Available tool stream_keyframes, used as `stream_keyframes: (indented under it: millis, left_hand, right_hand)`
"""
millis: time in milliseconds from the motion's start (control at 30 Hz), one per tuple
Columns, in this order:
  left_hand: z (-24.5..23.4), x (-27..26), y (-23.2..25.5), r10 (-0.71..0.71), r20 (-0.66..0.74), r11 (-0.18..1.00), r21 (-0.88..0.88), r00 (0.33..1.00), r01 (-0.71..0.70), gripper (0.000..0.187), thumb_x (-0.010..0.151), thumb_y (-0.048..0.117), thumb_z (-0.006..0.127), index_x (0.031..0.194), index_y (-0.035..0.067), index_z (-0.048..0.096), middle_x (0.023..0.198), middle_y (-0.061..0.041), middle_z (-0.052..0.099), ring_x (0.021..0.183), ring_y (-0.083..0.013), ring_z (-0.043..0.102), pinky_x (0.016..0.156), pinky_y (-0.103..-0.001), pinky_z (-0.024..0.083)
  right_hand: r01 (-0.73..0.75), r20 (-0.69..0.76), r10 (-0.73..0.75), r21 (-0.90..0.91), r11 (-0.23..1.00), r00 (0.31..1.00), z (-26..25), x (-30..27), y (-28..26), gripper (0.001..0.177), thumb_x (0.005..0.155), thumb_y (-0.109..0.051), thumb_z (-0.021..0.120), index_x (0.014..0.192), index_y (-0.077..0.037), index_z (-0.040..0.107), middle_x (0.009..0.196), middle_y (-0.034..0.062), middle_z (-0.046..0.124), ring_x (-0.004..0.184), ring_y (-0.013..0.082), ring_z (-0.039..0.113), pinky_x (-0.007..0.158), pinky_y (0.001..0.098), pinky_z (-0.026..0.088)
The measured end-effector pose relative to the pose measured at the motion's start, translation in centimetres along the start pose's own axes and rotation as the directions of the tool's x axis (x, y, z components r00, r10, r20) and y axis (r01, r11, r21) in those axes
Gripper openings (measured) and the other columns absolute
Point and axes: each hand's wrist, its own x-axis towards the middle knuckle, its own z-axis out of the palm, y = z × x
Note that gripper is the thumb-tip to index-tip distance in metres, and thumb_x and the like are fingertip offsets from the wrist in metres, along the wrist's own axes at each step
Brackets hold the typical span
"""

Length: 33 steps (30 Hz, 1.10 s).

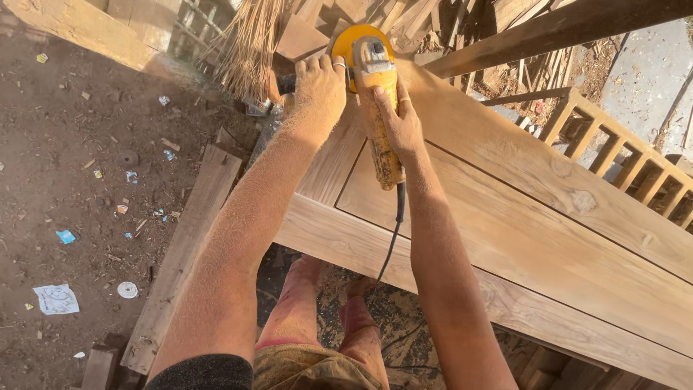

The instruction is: The person changes the sandpaper disc on an angle grinder and uses it to sand the surface of a wooden door panel.

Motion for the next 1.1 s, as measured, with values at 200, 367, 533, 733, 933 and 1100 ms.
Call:
stream_keyframes:
  millis: [200,367,533,733,933,1100]
  left_hand:
    - [-0.1,-1.4,5.5,0.069,-0.038,0.998,-0.012,0.997,-0.070,0.035,0.098,0.017,0.054,0.129,0.001,0.058,0.111,-0.017,0.064,0.106,-0.0296,0.061,0.092,-0.046,0.045]
    - [0.9,-1.8,10.6,0.163,-0.057,0.986,-0.020,0.985,-0.164,0.032,0.098,0.020,0.055,0.127,0.004,0.059,0.110,-0.014,0.065,0.106,-0.0295,0.061,0.093,-0.047,0.044]
    - [1.9,-1.1,15.5,0.201,-0.029,0.979,-0.023,0.979,-0.202,0.037,0.095,0.019,0.056,0.130,0.005,0.058,0.112,-0.013,0.064,0.108,-0.0298,0.060,0.092,-0.046,0.043]
    - [2.5,-0.1,24.4,0.291,0.017,0.957,-0.002,0.957,-0.291,0.035,0.095,0.023,0.054,0.128,0.011,0.058,0.117,-0.011,0.064,0.115,-0.0303,0.058,0.095,-0.046,0.041]
    - [4.1,-1.1,32.1,0.485,-0.036,0.862,-0.147,0.874,-0.485,0.034,0.100,0.023,0.051,0.130,0.010,0.061,0.118,-0.007,0.066,0.113,-0.0263,0.061,0.100,-0.047,0.040]
    - [4.2,-1.0,30.1,0.482,-0.114,0.842,-0.213,0.869,-0.495,0.034,0.096,0.021,0.051,0.126,0.010,0.063,0.117,-0.008,0.067,0.114,-0.0265,0.061,0.098,-0.047,0.043]
  right_hand:
    - [0.165,-0.031,-0.162,0.175,0.971,0.986,-3.5,-2.9,3.0,0.073,0.105,-0.050,0.063,0.160,-0.007,0.040,0.147,0.0150,0.060,0.132,0.0199,0.058,0.109,0.0333,0.048]
    - [-0.040,-0.092,0.049,0.102,0.994,0.995,-7.8,-5.0,4.9,0.067,0.102,-0.045,0.059,0.158,-0.015,0.040,0.139,0.0096,0.063,0.121,0.0166,0.061,0.100,0.0320,0.051]
    - [-0.035,-0.141,0.052,0.120,0.992,0.989,-11.1,-7.0,6.4,0.062,0.105,-0.043,0.057,0.158,-0.016,0.042,0.137,0.0080,0.065,0.118,0.0146,0.061,0.096,0.0306,0.053]
    - [0.015,-0.192,0.035,0.254,0.967,0.981,-17.2,-9.1,11.1,0.061,0.107,-0.044,0.056,0.158,-0.014,0.042,0.128,0.0050,0.065,0.102,0.0104,0.064,0.078,0.0283,0.059]
    - [-0.132,-0.269,0.238,0.361,0.923,0.933,-23.4,-13.8,15.6,0.051,0.106,-0.047,0.054,0.147,-0.017,0.050,0.109,0.0050,0.066,0.086,0.0126,0.066,0.067,0.0290,0.058]
    - [-0.060,-0.285,0.196,0.425,0.903,0.938,-21.8,-13.4,14.8,0.050,0.107,-0.047,0.054,0.147,-0.018,0.048,0.112,0.0024,0.066,0.088,0.0098,0.068,0.069,0.0282,0.060]
